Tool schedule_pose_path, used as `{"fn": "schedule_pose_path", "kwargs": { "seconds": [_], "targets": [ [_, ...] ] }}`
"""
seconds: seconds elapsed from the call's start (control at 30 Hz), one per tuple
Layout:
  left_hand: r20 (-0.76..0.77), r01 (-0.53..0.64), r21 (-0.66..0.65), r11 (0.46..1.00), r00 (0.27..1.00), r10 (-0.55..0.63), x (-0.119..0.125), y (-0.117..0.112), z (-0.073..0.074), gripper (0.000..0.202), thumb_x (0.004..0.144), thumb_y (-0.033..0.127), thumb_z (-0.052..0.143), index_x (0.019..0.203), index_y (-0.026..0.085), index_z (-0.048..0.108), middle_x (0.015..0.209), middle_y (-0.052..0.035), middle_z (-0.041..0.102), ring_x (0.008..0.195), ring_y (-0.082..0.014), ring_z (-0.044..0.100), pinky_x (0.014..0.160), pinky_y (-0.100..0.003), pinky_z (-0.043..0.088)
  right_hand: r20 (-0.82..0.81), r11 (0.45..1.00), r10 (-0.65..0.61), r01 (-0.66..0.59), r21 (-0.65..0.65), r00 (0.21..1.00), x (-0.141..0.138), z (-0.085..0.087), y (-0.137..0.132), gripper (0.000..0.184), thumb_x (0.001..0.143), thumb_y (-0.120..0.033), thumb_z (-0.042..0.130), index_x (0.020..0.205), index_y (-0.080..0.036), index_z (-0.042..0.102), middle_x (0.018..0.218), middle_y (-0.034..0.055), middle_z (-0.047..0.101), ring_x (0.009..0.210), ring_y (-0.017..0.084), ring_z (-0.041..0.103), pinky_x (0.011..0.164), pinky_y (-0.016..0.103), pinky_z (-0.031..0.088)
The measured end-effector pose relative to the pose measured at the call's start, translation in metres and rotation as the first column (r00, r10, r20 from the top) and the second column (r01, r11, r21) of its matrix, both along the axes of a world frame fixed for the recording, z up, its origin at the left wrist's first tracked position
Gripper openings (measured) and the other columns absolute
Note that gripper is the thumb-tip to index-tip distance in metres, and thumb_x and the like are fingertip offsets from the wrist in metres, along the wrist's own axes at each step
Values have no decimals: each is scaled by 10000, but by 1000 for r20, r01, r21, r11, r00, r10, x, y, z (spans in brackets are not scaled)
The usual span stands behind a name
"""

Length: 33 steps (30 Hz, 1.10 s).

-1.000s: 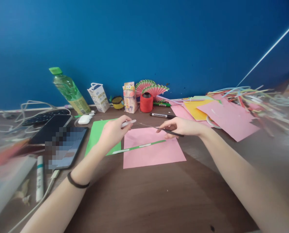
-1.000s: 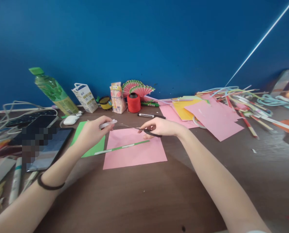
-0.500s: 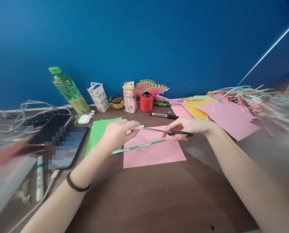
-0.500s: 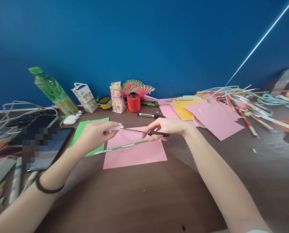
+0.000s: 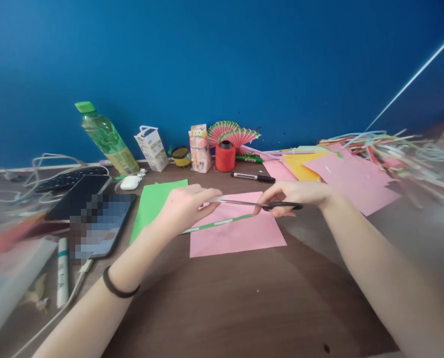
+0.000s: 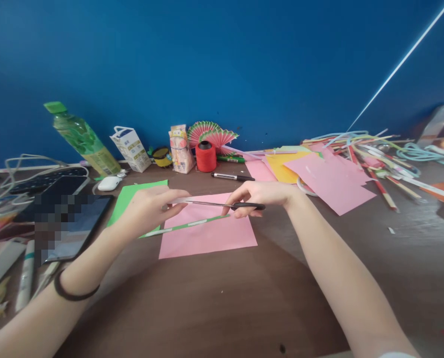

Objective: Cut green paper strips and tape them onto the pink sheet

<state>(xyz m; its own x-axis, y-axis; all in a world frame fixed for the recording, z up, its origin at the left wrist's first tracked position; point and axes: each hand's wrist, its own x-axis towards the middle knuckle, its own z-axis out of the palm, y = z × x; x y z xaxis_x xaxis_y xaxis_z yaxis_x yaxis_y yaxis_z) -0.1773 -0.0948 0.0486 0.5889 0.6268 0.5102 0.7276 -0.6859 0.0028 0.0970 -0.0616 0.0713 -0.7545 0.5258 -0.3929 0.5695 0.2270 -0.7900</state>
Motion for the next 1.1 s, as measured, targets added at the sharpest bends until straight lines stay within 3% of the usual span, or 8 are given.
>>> {"fn": "schedule_pose_path", "kwargs": {
  "seconds": [0.33, 1.1],
  "targets": [
    [-17, 79, 38, 996, 997, -78, 5, -3, -1, 188, 837, 291, 477, 872, 213, 644, 600, 12, 614, 519, -90, 532, 485, -188, 336, 6, 1000, -12, 12, 6, 1000, -3, -1, -2, 448, 705, -402, 619, 1088, -170, 632, 589, -29, 533, 433, 49, 353, 473, 217, 315],
    [-22, 79, -6, 997, 997, -79, 6, -2, -2, 200, 838, 308, 476, 852, 218, 654, 595, 11, 611, 528, -92, 533, 500, -191, 345, 8, 999, -4, 3, 49, 1000, -6, -3, -2, 456, 704, -399, 614, 1096, -167, 635, 473, -60, 444, 416, 56, 354, 451, 209, 290]
  ]
}}
